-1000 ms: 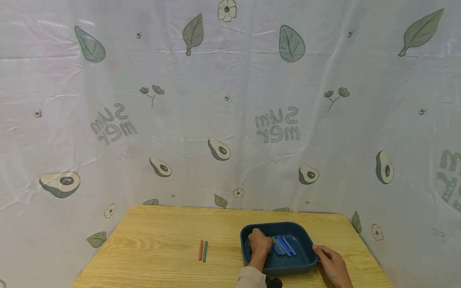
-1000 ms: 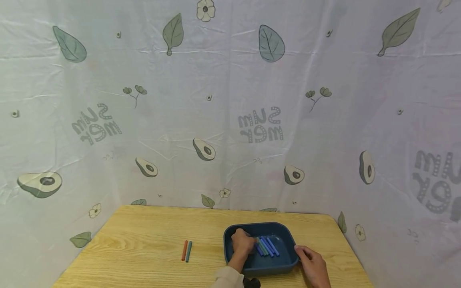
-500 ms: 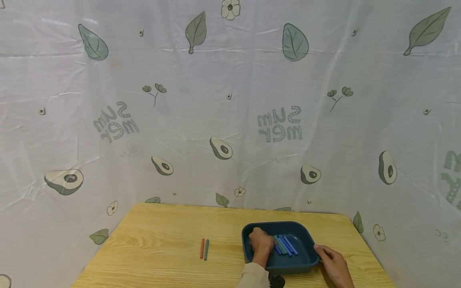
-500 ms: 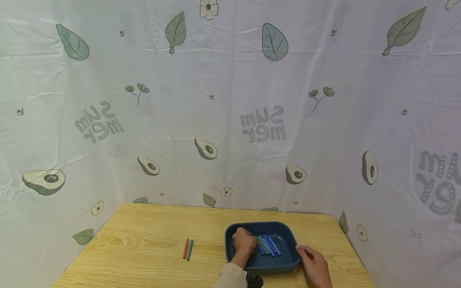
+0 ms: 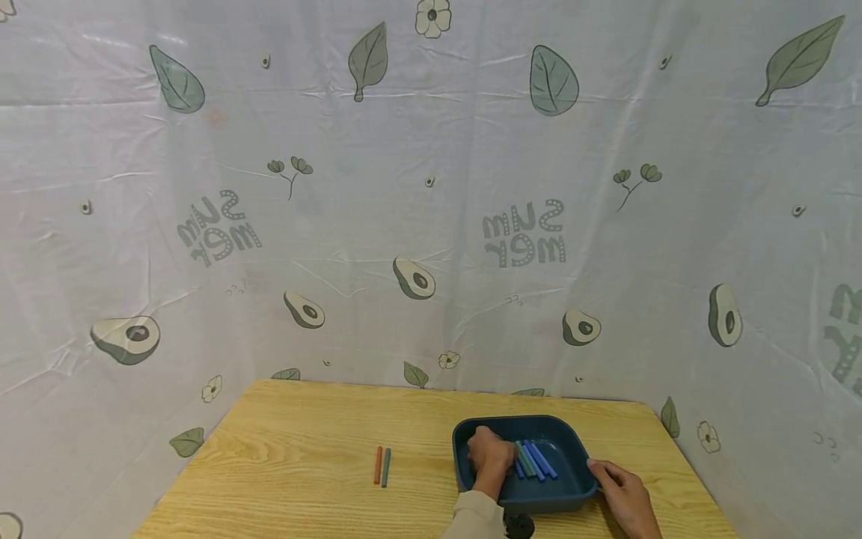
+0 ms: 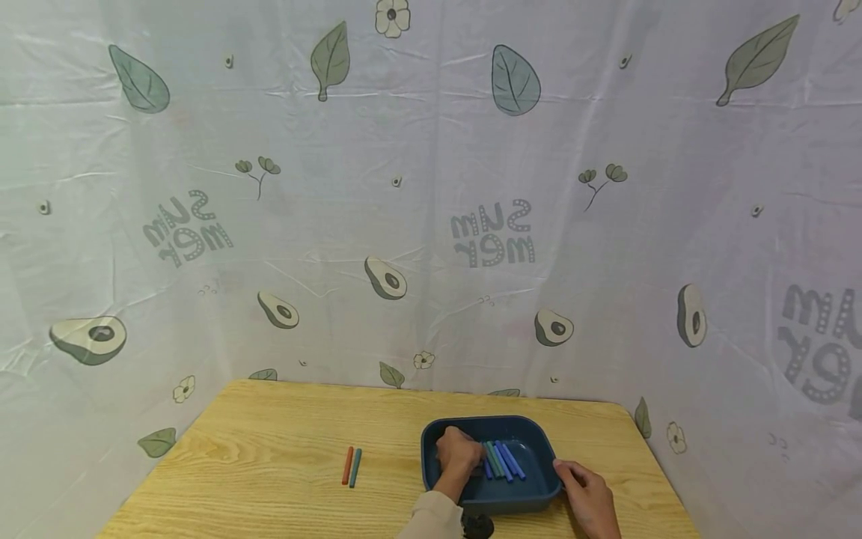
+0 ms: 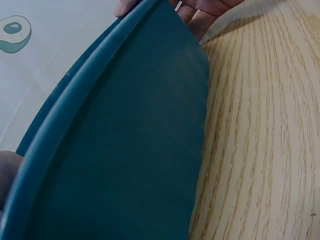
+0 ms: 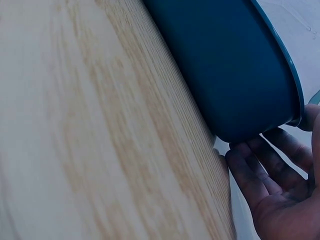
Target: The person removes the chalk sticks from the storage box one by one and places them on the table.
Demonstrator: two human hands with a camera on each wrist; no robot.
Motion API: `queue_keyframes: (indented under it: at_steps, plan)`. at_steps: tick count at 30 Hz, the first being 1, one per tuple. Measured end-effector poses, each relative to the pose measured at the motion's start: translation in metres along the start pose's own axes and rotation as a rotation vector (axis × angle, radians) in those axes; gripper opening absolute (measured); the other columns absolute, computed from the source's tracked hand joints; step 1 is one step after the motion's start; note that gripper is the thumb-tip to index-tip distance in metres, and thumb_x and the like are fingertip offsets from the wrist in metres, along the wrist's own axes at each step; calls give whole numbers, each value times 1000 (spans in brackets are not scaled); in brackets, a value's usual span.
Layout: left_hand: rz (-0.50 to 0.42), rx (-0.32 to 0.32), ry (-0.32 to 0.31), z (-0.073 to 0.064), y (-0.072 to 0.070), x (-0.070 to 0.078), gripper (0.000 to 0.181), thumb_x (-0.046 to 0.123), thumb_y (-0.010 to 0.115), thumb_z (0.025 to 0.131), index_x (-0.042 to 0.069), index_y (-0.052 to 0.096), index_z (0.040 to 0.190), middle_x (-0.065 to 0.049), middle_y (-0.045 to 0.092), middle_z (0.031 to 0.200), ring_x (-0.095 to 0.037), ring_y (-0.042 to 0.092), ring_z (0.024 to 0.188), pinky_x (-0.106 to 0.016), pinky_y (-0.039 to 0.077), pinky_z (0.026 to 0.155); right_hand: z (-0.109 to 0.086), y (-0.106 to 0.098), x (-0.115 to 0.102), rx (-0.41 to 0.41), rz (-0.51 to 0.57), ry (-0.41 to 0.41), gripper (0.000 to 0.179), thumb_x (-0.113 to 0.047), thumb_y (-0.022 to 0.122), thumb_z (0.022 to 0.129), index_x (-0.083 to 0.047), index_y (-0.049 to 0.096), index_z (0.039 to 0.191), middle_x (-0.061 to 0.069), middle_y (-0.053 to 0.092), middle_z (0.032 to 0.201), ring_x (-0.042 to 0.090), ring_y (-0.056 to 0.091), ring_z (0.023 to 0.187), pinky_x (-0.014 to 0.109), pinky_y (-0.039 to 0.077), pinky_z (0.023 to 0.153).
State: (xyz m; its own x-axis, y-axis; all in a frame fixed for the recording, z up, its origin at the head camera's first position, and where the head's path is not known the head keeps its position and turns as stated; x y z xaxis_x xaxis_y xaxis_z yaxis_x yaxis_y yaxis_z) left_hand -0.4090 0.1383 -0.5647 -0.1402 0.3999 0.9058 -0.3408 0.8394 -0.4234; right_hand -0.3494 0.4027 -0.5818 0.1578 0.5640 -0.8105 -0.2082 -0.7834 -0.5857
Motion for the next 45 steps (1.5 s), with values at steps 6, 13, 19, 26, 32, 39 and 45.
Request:
queue_keyframes:
  at_steps: [6, 13, 19, 26, 32, 39, 45]
  plan:
    - [-8, 1, 40, -2, -2, 4, 48, -7, 91, 69, 14, 51, 53, -4, 56, 53, -18, 54, 43, -29, 45, 40, 0, 0, -2, 6, 5, -2, 66, -58, 53, 109, 0, 73, 134, 27, 69, 139, 54, 57, 135, 63, 53, 107]
    - [4, -1, 68, -2, -3, 5, 44, -13, 91, 65, 10, 57, 50, -1, 54, 44, -14, 52, 36, -25, 42, 37, -1, -1, -3, 16, -3, -7, 62, -54, 53, 110, -1, 74, 134, 26, 70, 139, 53, 57, 136, 64, 52, 109]
    - [-16, -36, 47, 1, 1, 1, 46, -12, 88, 68, 12, 53, 49, -1, 55, 45, -14, 53, 35, -26, 44, 35, -1, -2, -2, 12, -12, 6, 64, -56, 53, 110, 0, 74, 133, 27, 69, 139, 54, 57, 136, 65, 51, 108]
    - [-79, -97, 17, 1, 0, 2, 30, -14, 81, 66, 9, 64, 55, -4, 62, 54, -17, 58, 41, -28, 48, 38, 0, -2, 0, 5, -8, 20, 66, -59, 53, 109, 0, 74, 132, 27, 70, 138, 54, 58, 133, 63, 53, 106]
    - [-210, -209, -42, -2, 3, 0, 30, -19, 75, 70, 7, 67, 58, -7, 64, 58, -22, 65, 49, -34, 58, 43, 1, -3, -2, 6, -12, 15, 67, -59, 53, 109, 0, 74, 133, 28, 70, 138, 55, 57, 134, 65, 52, 107]
    - [-310, -283, -72, -4, 7, -3, 23, -20, 76, 71, 0, 79, 84, -9, 70, 70, -20, 71, 56, -36, 63, 50, 1, -2, -2, 7, -9, 13, 71, -61, 52, 108, 1, 73, 133, 28, 69, 140, 54, 56, 137, 65, 51, 109]
    - [-317, -307, -52, -5, -2, 3, 28, -14, 81, 74, 3, 80, 96, -8, 74, 81, -22, 74, 56, -38, 65, 54, 2, -3, 0, 1, -12, 18, 72, -62, 52, 108, 2, 72, 134, 28, 69, 140, 55, 56, 136, 65, 51, 108]
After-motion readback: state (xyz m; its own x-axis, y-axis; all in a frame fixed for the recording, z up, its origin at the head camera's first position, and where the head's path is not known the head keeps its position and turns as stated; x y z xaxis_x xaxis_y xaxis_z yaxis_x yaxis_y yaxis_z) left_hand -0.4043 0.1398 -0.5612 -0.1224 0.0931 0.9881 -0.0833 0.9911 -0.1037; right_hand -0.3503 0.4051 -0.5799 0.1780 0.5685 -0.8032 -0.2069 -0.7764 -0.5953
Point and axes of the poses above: each hand's wrist, its own z-axis towards the middle knuckle, its own y-axis out of the palm, x = y × z, the point moved 8 cm from there along z, towards the middle knuckle
